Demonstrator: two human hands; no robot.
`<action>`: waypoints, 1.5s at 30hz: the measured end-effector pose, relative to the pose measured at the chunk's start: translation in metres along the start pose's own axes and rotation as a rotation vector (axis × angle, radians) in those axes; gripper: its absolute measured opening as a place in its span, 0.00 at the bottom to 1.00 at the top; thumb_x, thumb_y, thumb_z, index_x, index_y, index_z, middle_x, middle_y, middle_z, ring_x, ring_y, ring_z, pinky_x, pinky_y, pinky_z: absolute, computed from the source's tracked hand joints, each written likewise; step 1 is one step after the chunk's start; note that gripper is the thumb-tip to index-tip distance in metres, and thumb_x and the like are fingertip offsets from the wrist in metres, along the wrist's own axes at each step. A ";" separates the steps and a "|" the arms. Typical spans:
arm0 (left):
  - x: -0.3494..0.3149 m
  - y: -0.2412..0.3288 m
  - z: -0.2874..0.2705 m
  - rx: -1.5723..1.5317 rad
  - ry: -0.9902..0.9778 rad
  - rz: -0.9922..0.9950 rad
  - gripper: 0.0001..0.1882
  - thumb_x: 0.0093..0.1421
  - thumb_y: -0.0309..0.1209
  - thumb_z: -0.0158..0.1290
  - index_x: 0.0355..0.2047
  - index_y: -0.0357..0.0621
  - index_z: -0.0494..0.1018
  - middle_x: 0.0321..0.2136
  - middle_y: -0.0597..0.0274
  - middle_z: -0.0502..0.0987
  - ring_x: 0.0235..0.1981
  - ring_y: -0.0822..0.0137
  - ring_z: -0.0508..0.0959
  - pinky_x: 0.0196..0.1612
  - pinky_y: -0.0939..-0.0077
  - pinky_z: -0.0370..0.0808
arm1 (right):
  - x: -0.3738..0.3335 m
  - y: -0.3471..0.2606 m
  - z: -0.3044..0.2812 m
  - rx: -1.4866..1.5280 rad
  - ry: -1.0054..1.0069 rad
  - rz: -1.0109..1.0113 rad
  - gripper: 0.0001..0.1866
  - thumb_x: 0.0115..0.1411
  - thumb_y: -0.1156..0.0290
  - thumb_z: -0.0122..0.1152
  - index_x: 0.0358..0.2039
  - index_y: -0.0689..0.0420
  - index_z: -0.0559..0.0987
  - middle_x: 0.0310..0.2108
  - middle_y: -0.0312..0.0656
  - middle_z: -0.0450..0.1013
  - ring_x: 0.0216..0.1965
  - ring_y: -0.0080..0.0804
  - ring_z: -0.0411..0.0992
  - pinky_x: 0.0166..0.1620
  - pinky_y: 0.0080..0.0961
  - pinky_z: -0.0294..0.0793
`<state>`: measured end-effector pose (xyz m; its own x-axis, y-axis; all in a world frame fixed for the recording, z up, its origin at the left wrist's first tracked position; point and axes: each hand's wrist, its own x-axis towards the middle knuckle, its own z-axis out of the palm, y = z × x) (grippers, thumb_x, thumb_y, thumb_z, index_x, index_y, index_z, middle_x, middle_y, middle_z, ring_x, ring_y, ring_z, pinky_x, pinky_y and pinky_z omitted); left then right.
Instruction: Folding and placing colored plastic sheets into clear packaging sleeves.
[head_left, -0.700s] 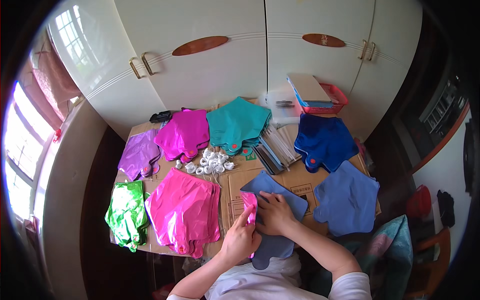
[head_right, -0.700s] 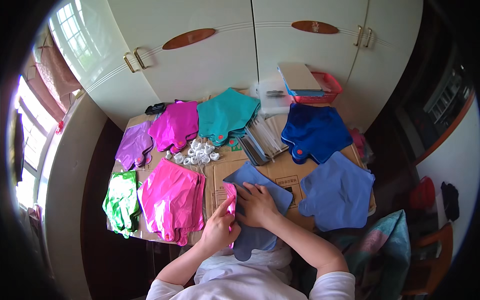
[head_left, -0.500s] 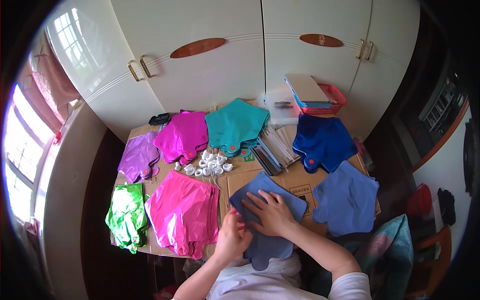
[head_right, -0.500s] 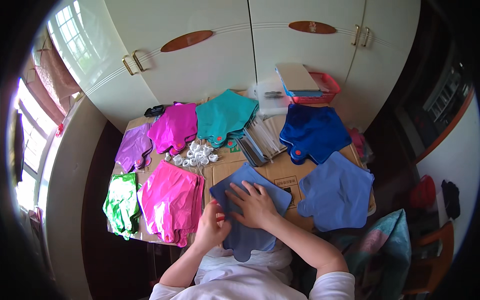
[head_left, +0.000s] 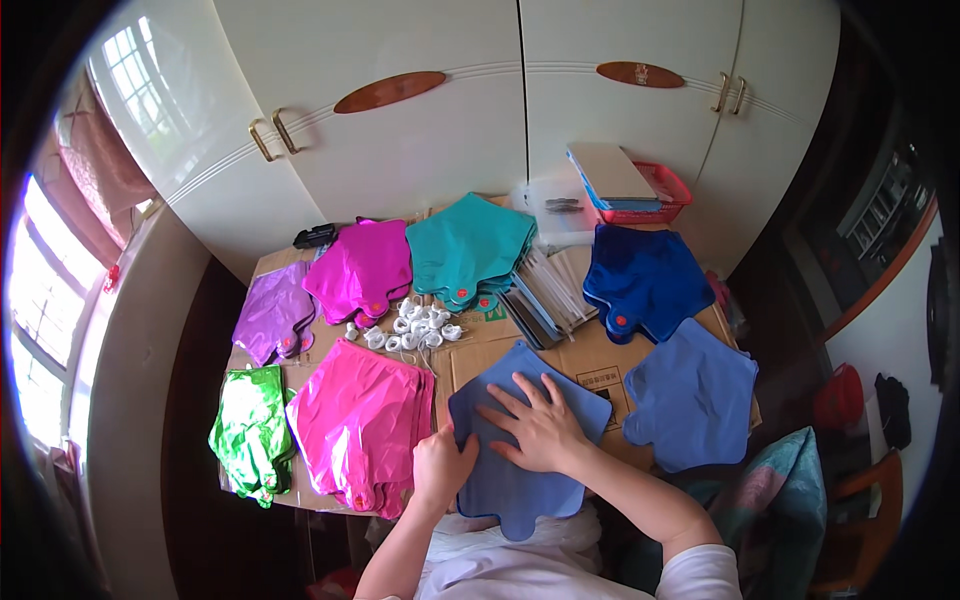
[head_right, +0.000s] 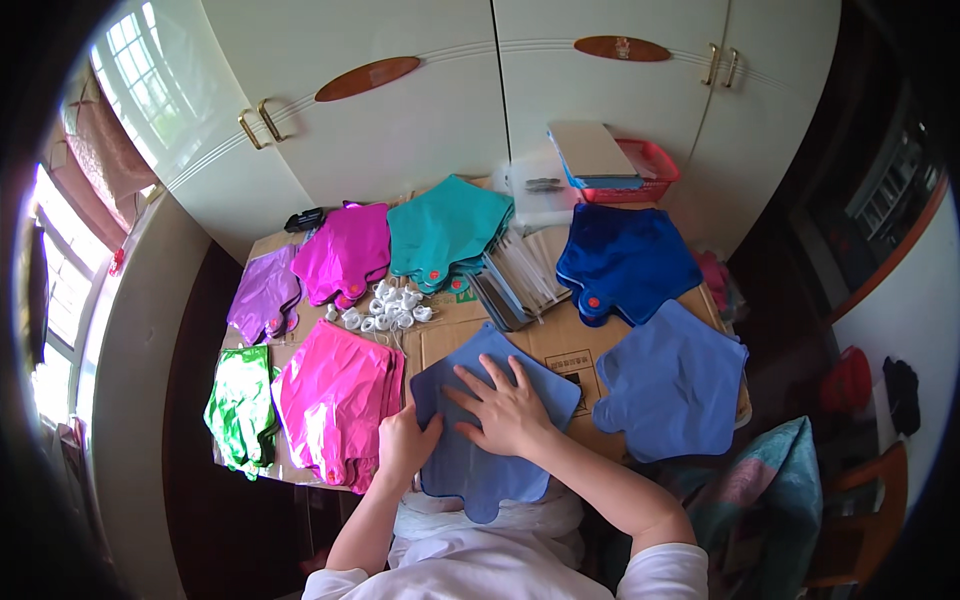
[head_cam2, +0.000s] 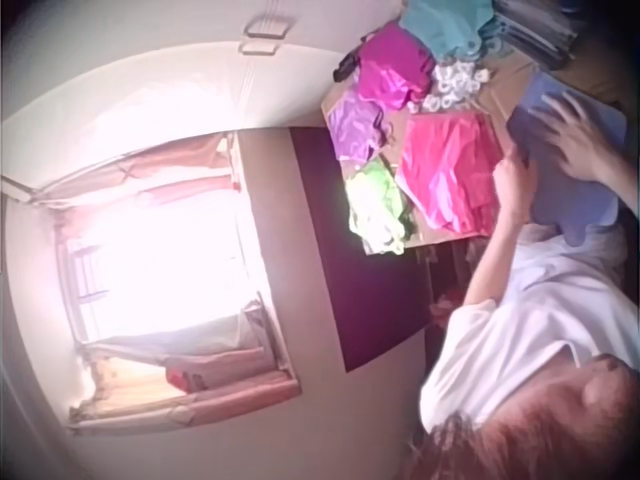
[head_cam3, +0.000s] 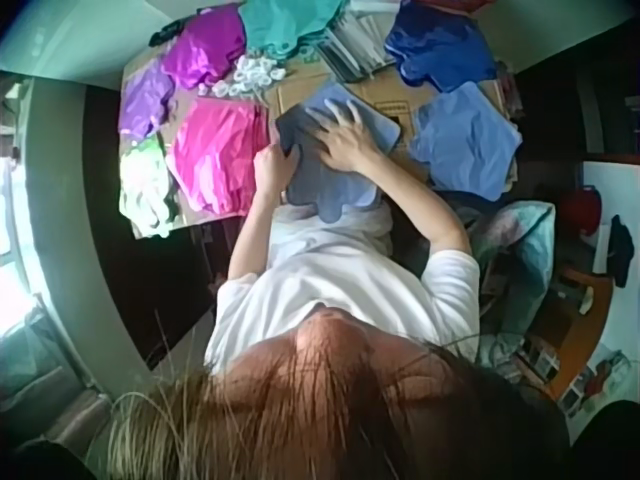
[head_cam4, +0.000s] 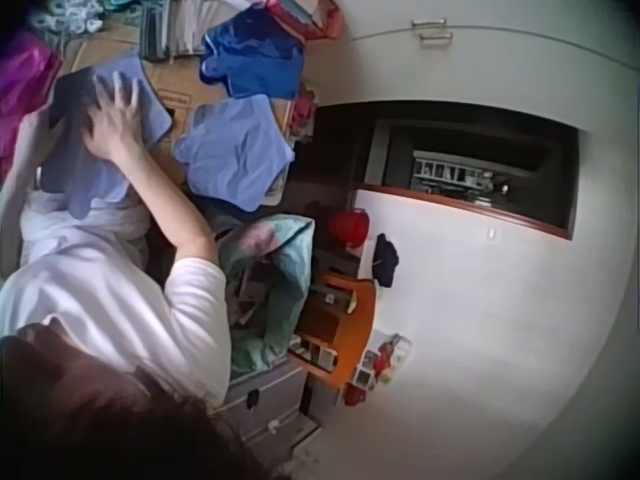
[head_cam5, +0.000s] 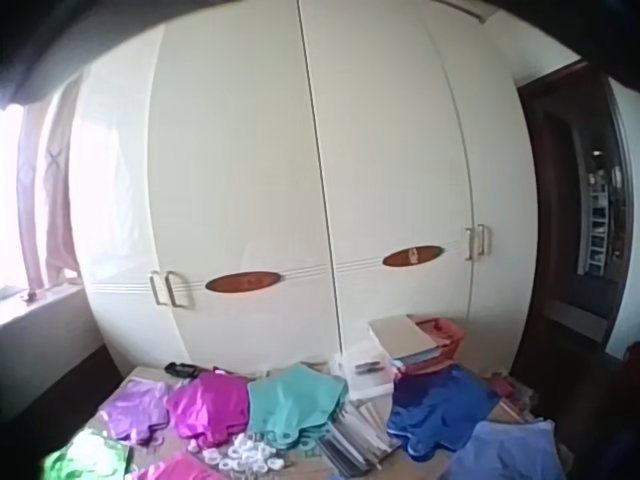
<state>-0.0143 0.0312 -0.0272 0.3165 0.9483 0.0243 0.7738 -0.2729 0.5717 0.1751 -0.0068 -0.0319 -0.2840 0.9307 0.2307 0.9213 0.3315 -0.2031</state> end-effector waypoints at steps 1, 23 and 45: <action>0.000 0.001 -0.001 -0.056 -0.042 0.001 0.14 0.52 0.36 0.56 0.26 0.35 0.71 0.23 0.41 0.76 0.23 0.45 0.78 0.27 0.56 0.76 | 0.000 0.000 0.000 0.004 -0.002 0.006 0.30 0.58 0.44 0.52 0.60 0.37 0.68 0.65 0.38 0.56 0.66 0.48 0.50 0.64 0.59 0.46; -0.016 0.029 0.020 -0.109 0.002 0.443 0.06 0.42 0.24 0.53 0.20 0.35 0.69 0.51 0.38 0.69 0.48 0.42 0.70 0.52 0.57 0.68 | 0.001 0.019 0.014 0.524 0.414 0.154 0.10 0.54 0.67 0.62 0.27 0.62 0.76 0.39 0.48 0.72 0.43 0.46 0.70 0.48 0.35 0.69; 0.013 0.005 -0.025 0.388 -0.337 0.749 0.51 0.47 0.67 0.52 0.65 0.53 0.55 0.64 0.53 0.56 0.67 0.49 0.52 0.67 0.51 0.48 | 0.000 0.016 0.017 0.384 0.400 0.150 0.03 0.51 0.78 0.56 0.25 0.62 0.71 0.34 0.48 0.66 0.39 0.46 0.66 0.45 0.38 0.67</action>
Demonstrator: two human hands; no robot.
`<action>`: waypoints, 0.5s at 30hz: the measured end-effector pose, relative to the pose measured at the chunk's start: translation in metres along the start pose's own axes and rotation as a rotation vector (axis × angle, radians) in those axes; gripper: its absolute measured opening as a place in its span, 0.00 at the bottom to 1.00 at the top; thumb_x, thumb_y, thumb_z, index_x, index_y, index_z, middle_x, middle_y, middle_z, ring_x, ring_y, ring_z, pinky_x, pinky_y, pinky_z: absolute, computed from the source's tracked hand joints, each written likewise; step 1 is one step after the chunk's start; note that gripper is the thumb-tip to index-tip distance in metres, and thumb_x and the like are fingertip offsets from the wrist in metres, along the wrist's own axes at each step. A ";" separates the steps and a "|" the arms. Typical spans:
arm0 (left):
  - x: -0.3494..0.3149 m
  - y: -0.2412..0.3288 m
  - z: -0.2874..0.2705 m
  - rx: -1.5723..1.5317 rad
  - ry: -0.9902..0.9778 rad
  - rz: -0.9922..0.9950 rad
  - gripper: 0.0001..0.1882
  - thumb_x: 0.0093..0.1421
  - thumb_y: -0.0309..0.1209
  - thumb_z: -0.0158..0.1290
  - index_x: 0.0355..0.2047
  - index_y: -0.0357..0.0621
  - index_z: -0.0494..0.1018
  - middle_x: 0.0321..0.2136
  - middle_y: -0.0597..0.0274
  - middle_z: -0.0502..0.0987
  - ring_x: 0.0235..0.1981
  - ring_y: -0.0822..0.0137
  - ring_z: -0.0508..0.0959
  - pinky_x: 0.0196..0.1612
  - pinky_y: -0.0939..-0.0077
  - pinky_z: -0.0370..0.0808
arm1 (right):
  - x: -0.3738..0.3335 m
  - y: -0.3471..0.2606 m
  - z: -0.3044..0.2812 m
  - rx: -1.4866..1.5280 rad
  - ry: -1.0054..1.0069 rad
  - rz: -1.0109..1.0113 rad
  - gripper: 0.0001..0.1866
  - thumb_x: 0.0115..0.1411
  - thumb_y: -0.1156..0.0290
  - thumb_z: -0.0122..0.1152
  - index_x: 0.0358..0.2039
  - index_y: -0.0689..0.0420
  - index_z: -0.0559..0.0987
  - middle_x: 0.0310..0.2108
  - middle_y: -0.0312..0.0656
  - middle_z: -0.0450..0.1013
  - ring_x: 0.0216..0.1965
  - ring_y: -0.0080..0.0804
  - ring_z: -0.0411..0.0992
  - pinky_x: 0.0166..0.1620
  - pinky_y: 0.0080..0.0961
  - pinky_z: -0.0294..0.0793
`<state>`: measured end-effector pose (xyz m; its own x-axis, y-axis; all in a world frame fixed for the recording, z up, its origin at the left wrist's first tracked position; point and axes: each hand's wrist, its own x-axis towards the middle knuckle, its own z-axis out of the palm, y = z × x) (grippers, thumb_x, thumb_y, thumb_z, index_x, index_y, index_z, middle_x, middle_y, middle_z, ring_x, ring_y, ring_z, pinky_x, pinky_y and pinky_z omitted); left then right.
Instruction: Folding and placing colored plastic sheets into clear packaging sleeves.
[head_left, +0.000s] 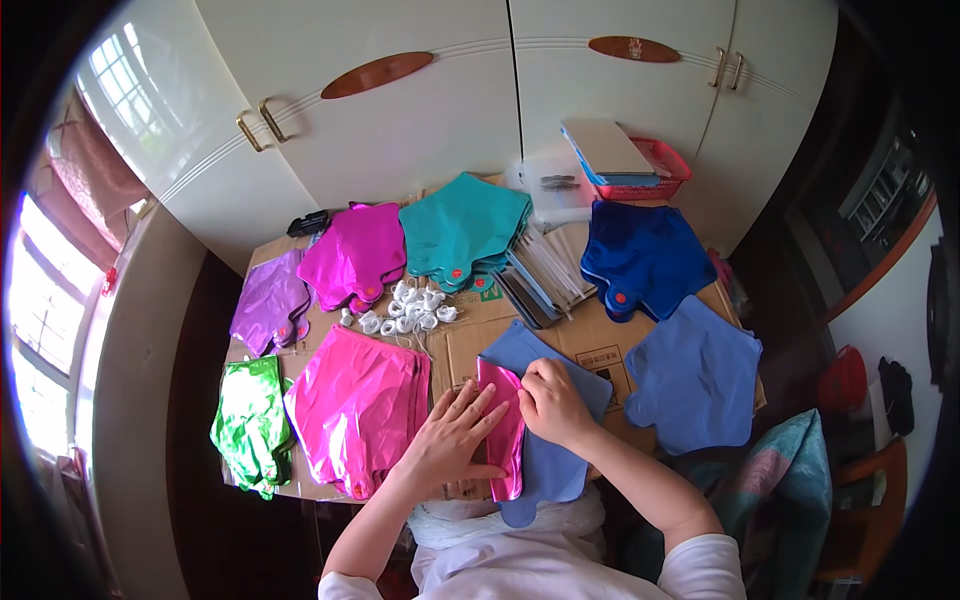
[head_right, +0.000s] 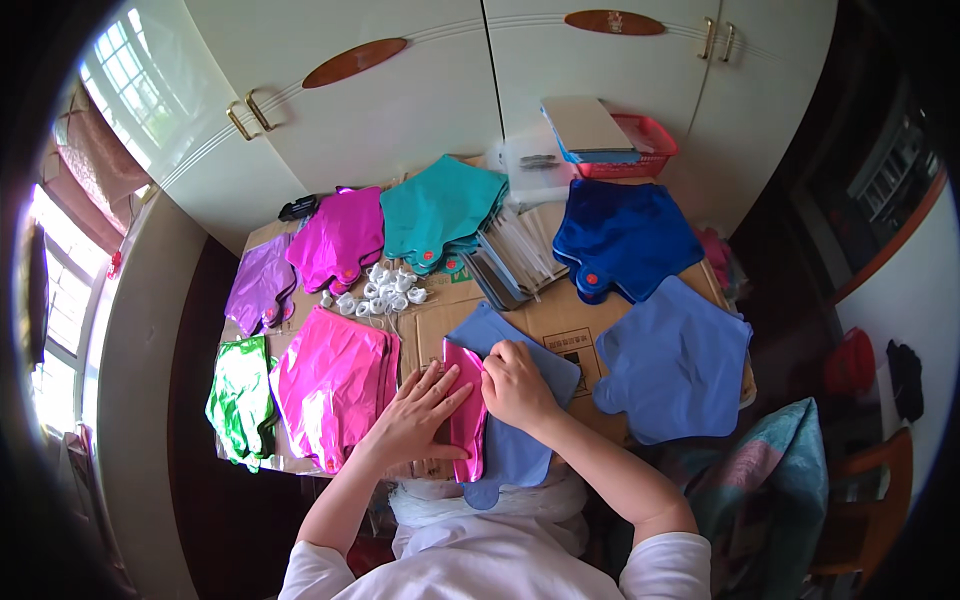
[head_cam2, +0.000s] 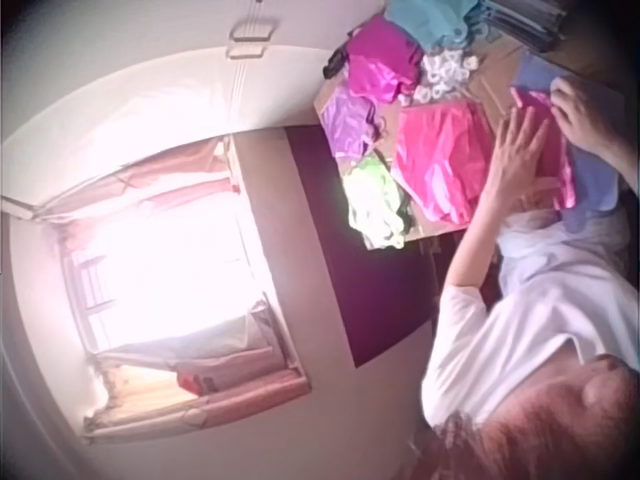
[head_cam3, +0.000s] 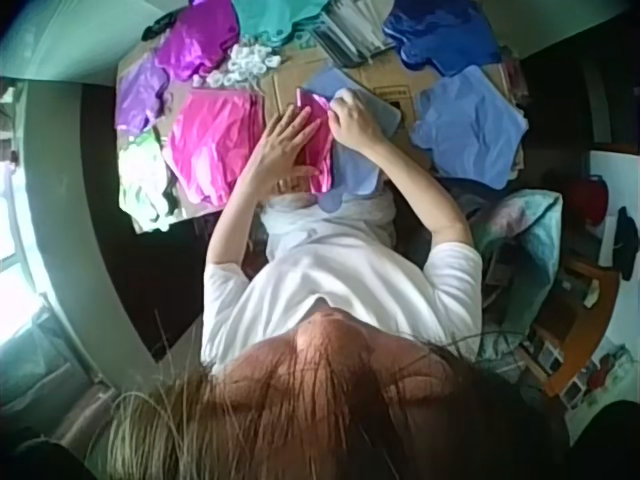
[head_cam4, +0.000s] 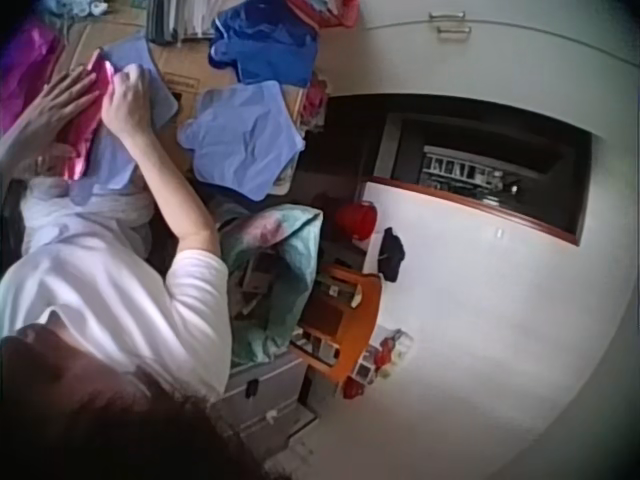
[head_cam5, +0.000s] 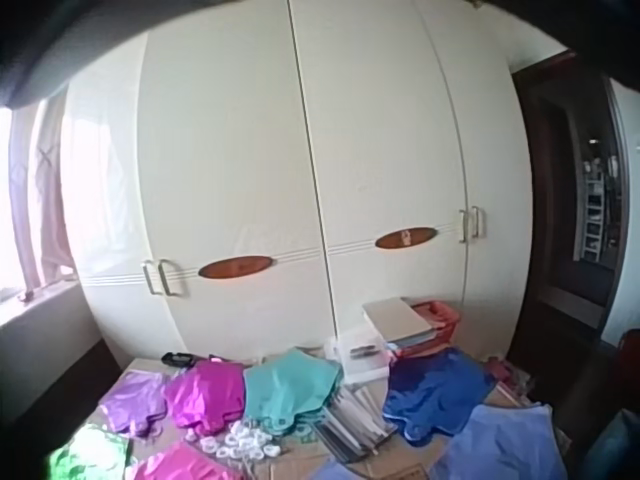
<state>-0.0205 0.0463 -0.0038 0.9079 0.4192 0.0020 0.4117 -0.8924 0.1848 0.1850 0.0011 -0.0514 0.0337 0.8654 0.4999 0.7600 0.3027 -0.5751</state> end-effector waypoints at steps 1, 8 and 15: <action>0.001 0.000 0.000 -0.004 -0.001 0.002 0.51 0.47 0.67 0.52 0.65 0.54 0.55 0.65 0.53 0.56 0.67 0.49 0.52 0.67 0.51 0.48 | 0.000 0.000 0.000 -0.002 -0.011 0.004 0.03 0.51 0.77 0.56 0.25 0.62 0.71 0.35 0.48 0.66 0.40 0.46 0.65 0.45 0.38 0.67; 0.004 -0.002 0.001 0.068 -0.025 0.025 0.51 0.45 0.70 0.49 0.66 0.59 0.55 0.65 0.56 0.57 0.67 0.48 0.51 0.66 0.47 0.46 | -0.001 0.000 -0.001 -0.007 -0.002 0.004 0.03 0.50 0.79 0.56 0.24 0.62 0.71 0.35 0.48 0.66 0.39 0.46 0.65 0.45 0.38 0.67; 0.005 -0.005 0.004 0.090 -0.039 0.032 0.51 0.45 0.72 0.48 0.66 0.62 0.56 0.65 0.57 0.57 0.67 0.43 0.50 0.66 0.46 0.45 | -0.001 -0.001 -0.001 -0.050 -0.025 0.021 0.05 0.49 0.78 0.57 0.27 0.62 0.71 0.37 0.48 0.66 0.41 0.47 0.65 0.46 0.39 0.66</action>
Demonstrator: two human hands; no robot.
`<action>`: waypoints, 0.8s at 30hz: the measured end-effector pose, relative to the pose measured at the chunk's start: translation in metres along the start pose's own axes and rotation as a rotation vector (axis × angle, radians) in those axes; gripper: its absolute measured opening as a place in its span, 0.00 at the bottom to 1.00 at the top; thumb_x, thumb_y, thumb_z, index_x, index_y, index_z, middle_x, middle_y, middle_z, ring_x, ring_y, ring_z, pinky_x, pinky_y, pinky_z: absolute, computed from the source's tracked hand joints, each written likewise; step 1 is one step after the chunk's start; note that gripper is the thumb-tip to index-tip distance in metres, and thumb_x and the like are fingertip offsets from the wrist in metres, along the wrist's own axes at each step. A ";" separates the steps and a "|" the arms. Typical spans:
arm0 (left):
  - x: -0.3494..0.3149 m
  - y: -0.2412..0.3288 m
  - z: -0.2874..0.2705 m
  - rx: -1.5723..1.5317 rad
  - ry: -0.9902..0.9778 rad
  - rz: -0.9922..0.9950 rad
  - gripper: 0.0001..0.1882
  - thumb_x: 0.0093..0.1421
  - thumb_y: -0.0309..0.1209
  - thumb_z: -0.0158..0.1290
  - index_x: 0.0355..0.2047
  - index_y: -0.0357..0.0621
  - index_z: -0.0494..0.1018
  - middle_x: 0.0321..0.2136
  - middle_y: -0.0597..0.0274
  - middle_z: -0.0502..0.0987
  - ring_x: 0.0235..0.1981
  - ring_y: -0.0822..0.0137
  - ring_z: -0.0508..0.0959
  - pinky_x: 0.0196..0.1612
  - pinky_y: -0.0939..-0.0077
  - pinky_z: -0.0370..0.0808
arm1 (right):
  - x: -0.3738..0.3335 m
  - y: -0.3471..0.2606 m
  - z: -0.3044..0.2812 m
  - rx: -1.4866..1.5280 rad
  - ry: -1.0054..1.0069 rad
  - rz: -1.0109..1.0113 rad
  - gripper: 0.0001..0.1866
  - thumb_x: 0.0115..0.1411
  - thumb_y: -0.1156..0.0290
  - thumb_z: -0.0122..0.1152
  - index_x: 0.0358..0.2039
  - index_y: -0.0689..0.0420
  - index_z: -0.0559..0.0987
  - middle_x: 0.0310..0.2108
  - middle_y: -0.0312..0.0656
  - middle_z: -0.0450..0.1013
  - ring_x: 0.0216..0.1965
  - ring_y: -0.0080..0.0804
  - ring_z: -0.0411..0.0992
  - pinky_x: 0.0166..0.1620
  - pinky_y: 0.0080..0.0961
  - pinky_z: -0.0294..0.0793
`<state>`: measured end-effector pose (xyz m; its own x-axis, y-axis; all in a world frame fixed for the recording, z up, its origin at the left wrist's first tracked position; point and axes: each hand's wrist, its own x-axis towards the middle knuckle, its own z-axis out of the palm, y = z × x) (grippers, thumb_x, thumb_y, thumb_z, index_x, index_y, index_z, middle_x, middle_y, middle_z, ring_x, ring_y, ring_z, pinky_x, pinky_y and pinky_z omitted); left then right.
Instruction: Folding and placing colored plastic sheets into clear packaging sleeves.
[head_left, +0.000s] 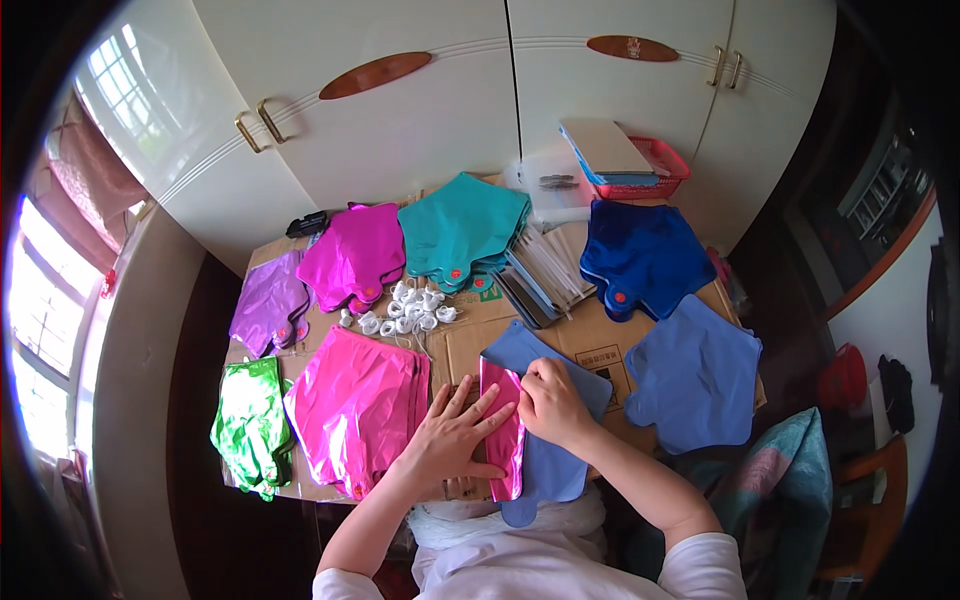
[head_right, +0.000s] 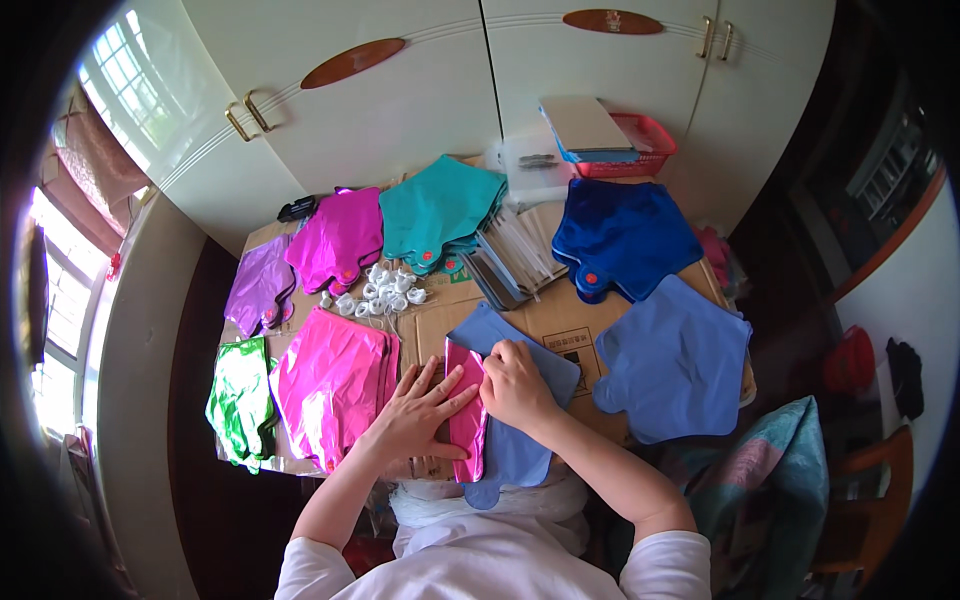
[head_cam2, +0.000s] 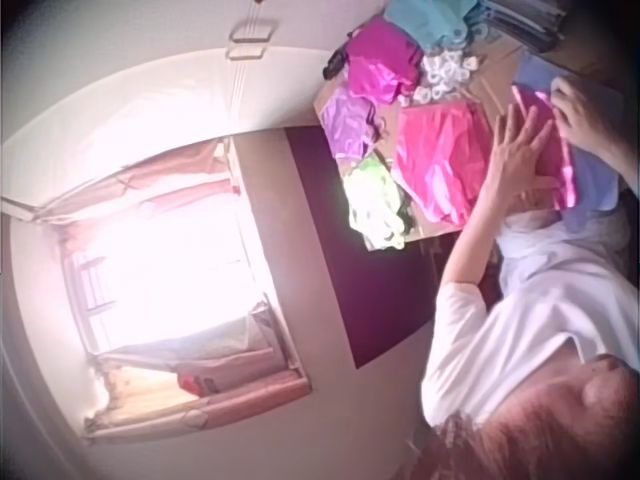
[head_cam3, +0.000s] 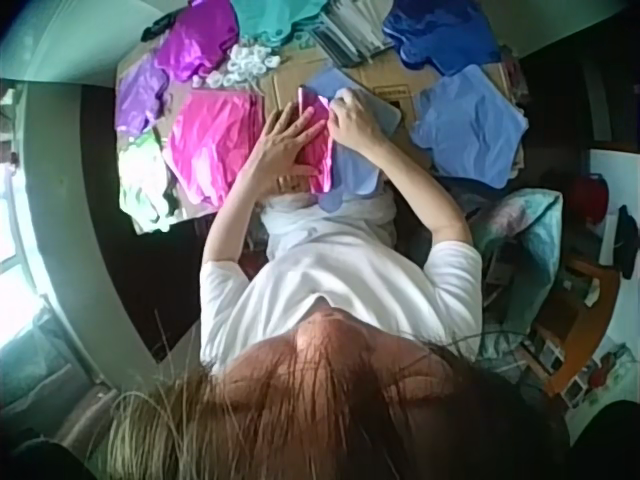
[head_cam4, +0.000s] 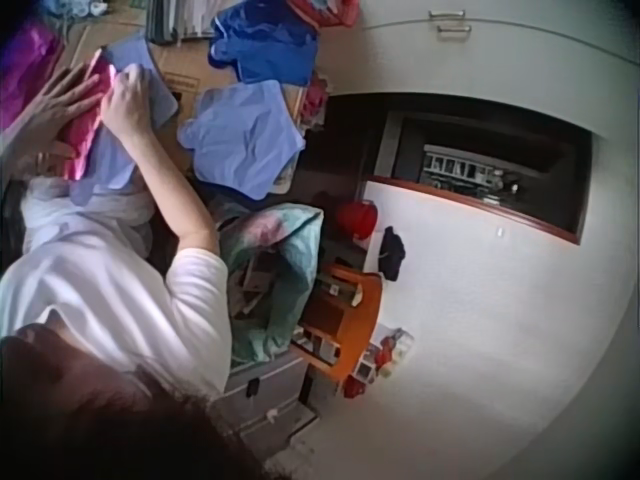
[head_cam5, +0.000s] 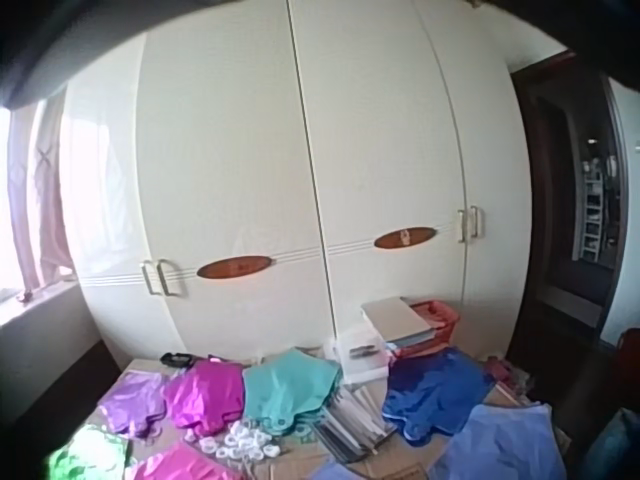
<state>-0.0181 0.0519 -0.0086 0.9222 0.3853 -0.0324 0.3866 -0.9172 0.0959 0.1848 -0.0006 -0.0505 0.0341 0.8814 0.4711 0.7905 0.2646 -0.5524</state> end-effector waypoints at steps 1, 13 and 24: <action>0.000 -0.001 0.000 0.004 -0.007 0.001 0.51 0.45 0.72 0.48 0.65 0.62 0.56 0.65 0.57 0.57 0.67 0.42 0.50 0.66 0.45 0.45 | 0.001 -0.001 -0.001 -0.017 -0.014 0.009 0.06 0.49 0.78 0.58 0.28 0.62 0.72 0.37 0.48 0.66 0.42 0.47 0.65 0.46 0.39 0.66; 0.003 -0.006 0.001 -0.033 -0.066 -0.024 0.50 0.52 0.68 0.46 0.67 0.52 0.52 0.66 0.58 0.53 0.68 0.46 0.47 0.67 0.45 0.42 | -0.037 -0.033 -0.023 -0.219 -0.244 -0.109 0.29 0.51 0.57 0.66 0.49 0.61 0.73 0.52 0.44 0.69 0.54 0.37 0.67 0.57 0.37 0.65; 0.045 -0.048 0.007 0.015 -0.039 -0.079 0.33 0.66 0.48 0.39 0.67 0.50 0.50 0.67 0.62 0.52 0.68 0.51 0.48 0.68 0.48 0.42 | -0.038 -0.036 -0.029 -0.249 -0.339 -0.113 0.35 0.50 0.48 0.64 0.51 0.62 0.72 0.55 0.46 0.67 0.59 0.38 0.64 0.61 0.38 0.62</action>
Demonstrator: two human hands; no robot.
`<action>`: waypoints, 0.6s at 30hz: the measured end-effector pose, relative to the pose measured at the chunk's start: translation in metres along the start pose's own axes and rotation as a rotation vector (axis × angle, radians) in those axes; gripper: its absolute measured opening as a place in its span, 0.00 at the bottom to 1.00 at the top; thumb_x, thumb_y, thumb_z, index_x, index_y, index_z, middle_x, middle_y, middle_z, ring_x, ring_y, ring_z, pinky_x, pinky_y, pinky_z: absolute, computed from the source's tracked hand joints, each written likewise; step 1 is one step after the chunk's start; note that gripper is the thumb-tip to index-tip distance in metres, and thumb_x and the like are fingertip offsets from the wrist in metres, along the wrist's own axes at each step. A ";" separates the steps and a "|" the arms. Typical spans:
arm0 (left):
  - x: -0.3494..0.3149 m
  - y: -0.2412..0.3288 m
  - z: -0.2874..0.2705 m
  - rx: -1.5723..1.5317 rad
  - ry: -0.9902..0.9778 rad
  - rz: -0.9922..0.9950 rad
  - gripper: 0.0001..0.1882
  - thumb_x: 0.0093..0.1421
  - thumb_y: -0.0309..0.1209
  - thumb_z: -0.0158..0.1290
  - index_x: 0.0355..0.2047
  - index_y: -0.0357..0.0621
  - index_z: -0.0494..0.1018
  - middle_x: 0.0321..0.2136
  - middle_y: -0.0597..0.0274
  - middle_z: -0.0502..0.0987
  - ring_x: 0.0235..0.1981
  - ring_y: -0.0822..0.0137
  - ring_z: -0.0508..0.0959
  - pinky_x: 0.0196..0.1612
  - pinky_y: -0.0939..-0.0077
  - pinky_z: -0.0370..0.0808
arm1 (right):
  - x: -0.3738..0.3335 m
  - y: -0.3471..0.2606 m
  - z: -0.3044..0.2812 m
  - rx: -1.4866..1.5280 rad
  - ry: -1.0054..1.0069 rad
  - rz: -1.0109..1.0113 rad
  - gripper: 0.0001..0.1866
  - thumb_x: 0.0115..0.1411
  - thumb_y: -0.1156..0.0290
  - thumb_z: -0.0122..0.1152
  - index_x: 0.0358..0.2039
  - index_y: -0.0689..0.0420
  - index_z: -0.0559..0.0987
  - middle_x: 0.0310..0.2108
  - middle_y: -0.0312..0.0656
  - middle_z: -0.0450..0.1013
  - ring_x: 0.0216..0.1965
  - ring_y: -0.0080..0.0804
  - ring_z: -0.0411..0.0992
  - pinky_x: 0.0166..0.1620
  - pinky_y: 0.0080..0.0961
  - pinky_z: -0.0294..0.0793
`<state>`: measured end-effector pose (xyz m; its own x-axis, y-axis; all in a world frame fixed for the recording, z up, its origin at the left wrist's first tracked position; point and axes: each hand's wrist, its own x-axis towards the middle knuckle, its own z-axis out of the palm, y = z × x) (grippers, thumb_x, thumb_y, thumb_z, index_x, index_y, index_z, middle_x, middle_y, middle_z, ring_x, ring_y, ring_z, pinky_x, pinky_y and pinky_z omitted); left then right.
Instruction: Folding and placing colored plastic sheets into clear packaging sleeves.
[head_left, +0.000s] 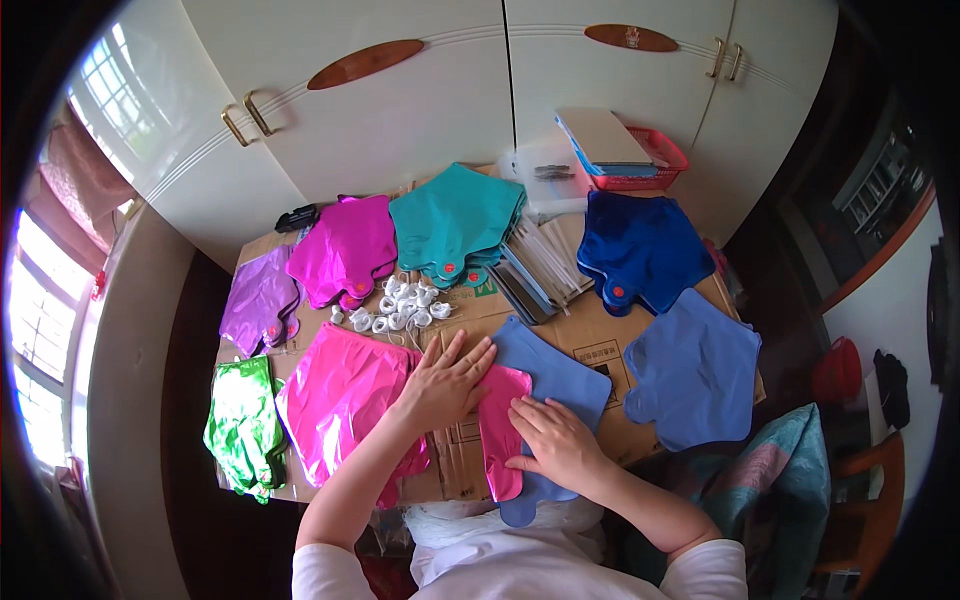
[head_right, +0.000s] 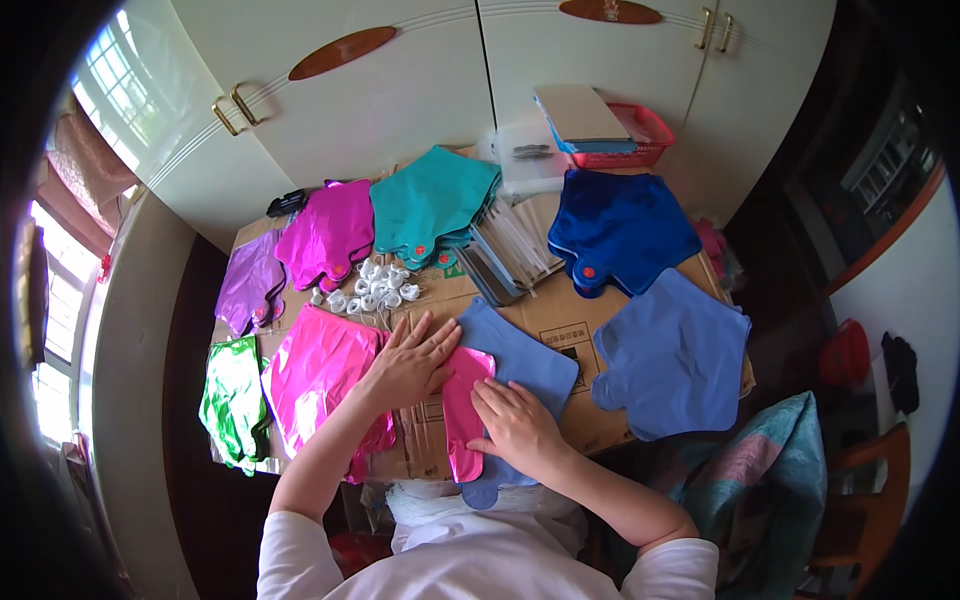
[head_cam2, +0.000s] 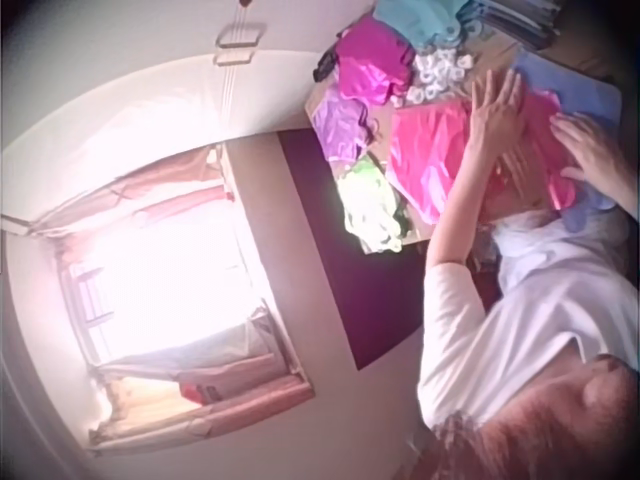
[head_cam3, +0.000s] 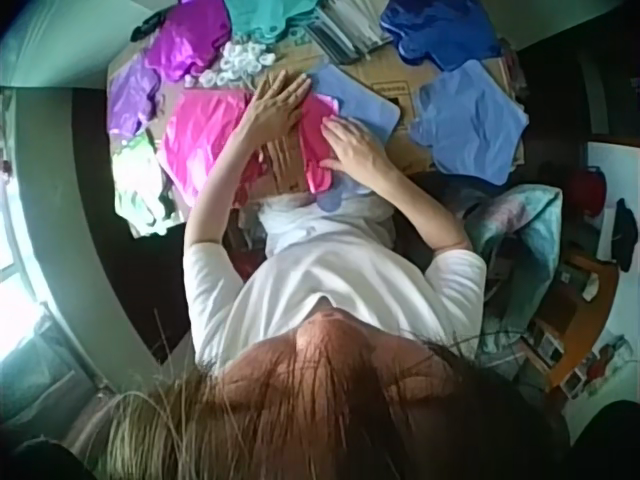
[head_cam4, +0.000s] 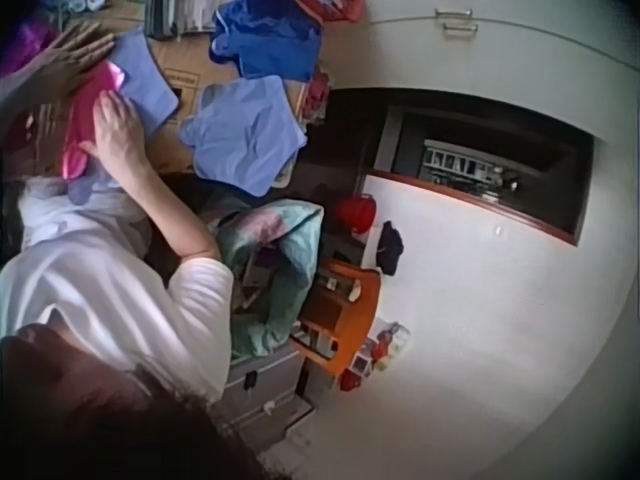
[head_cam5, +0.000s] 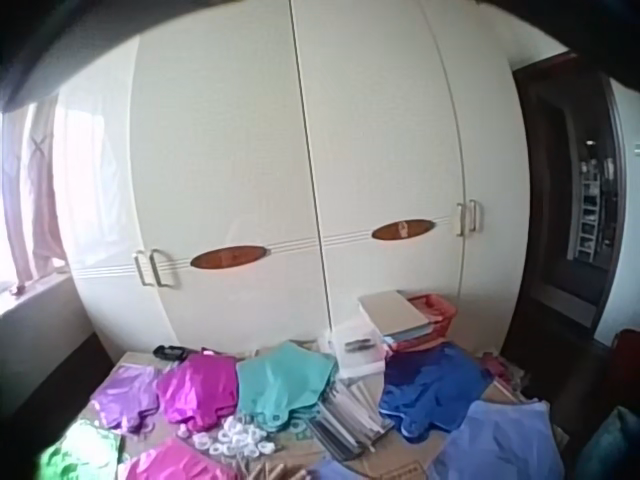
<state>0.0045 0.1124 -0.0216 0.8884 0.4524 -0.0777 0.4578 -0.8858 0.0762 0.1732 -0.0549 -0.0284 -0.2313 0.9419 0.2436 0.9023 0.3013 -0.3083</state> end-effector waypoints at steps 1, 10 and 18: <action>0.004 -0.003 0.000 0.007 0.018 -0.004 0.32 0.66 0.47 0.39 0.67 0.48 0.50 0.67 0.62 0.53 0.68 0.52 0.49 0.68 0.49 0.43 | 0.000 0.000 0.000 -0.001 -0.013 -0.004 0.38 0.49 0.46 0.64 0.52 0.62 0.71 0.56 0.47 0.66 0.59 0.38 0.63 0.61 0.38 0.61; -0.014 0.019 -0.007 0.067 0.045 0.258 0.53 0.52 0.67 0.46 0.63 0.31 0.54 0.64 0.45 0.55 0.68 0.53 0.51 0.68 0.54 0.46 | -0.005 0.002 0.003 -0.006 -0.043 -0.012 0.52 0.40 0.38 0.66 0.55 0.67 0.66 0.58 0.50 0.62 0.61 0.41 0.60 0.63 0.40 0.58; -0.033 0.043 -0.012 0.052 -0.057 0.288 0.69 0.35 0.77 0.51 0.64 0.32 0.50 0.64 0.32 0.49 0.66 0.34 0.46 0.67 0.47 0.45 | -0.006 0.009 0.008 0.073 0.030 -0.051 0.48 0.39 0.38 0.68 0.49 0.67 0.68 0.53 0.51 0.63 0.56 0.45 0.63 0.60 0.40 0.61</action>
<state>-0.0047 0.0601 -0.0040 0.9774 0.1766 -0.1164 0.1836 -0.9816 0.0521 0.1796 -0.0569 -0.0395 -0.2646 0.9205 0.2874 0.8604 0.3599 -0.3608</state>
